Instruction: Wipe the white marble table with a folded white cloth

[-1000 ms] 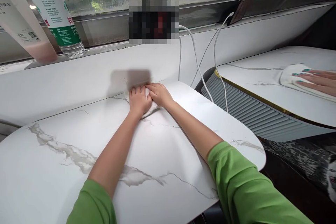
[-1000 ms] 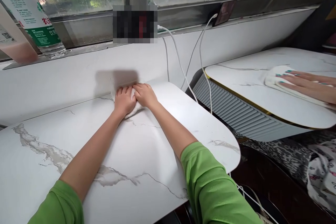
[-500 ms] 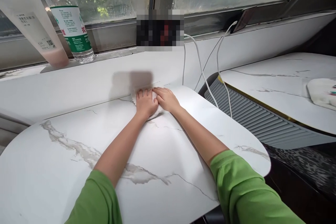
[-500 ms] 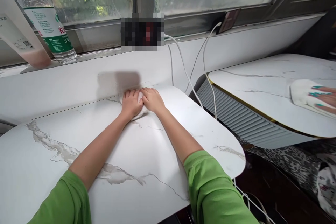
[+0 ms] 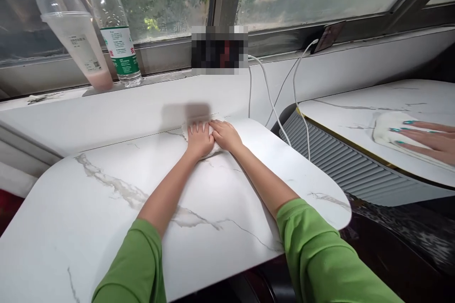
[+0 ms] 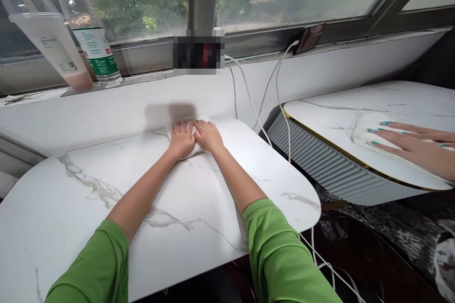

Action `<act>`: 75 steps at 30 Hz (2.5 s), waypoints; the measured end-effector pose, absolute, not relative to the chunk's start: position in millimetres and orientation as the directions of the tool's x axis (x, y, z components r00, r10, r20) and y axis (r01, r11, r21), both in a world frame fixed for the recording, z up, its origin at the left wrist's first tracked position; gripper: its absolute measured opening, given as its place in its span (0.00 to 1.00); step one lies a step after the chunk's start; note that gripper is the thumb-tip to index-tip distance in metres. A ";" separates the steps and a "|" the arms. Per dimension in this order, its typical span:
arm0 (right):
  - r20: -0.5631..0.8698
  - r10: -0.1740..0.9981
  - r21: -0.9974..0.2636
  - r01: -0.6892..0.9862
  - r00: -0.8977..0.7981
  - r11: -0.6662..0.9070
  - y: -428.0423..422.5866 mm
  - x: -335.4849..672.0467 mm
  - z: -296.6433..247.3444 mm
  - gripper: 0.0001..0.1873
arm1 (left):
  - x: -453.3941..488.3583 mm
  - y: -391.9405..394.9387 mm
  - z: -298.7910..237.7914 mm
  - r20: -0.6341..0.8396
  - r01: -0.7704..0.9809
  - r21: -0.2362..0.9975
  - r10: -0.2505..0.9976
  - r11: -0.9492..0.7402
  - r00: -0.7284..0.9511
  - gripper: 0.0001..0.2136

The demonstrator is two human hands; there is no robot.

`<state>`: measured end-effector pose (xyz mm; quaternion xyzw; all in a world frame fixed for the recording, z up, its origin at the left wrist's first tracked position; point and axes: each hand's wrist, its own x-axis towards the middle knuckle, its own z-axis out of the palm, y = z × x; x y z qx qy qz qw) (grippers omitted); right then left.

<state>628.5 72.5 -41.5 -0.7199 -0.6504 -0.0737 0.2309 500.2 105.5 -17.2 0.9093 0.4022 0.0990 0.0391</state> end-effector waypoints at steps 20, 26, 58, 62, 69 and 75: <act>0.274 0.938 -0.332 0.894 -0.213 0.300 -170.2 482.2 -32.3 0.30 | 307.7 -116.1 -9.0 0.114 0.638 0.119 0.648 -0.761 0.753 0.27; 0.275 0.895 -0.058 0.923 -0.352 0.380 -144.5 468.0 -21.6 0.28 | 304.0 -103.1 -2.7 0.071 0.718 0.199 0.740 -0.667 0.669 0.25; 0.296 0.945 -0.173 0.965 -0.138 0.195 116.6 466.6 -25.1 0.27 | 333.0 161.0 -19.6 0.289 0.764 0.136 0.763 -0.631 0.578 0.21; 0.297 0.941 -0.154 0.964 -0.164 0.217 94.5 459.8 -27.1 0.28 | 325.0 133.2 -19.0 0.252 0.802 0.131 0.802 -0.583 0.542 0.22; 0.288 0.947 -0.130 0.974 -0.144 0.187 -0.4 419.2 -29.8 0.29 | 283.7 42.9 -11.9 0.166 0.771 0.123 0.779 -0.624 0.604 0.23; 0.331 0.916 -0.086 0.959 -0.227 0.269 -96.5 380.9 -28.6 0.30 | 240.0 -53.8 -6.5 0.120 0.778 0.129 0.788 -0.615 0.604 0.24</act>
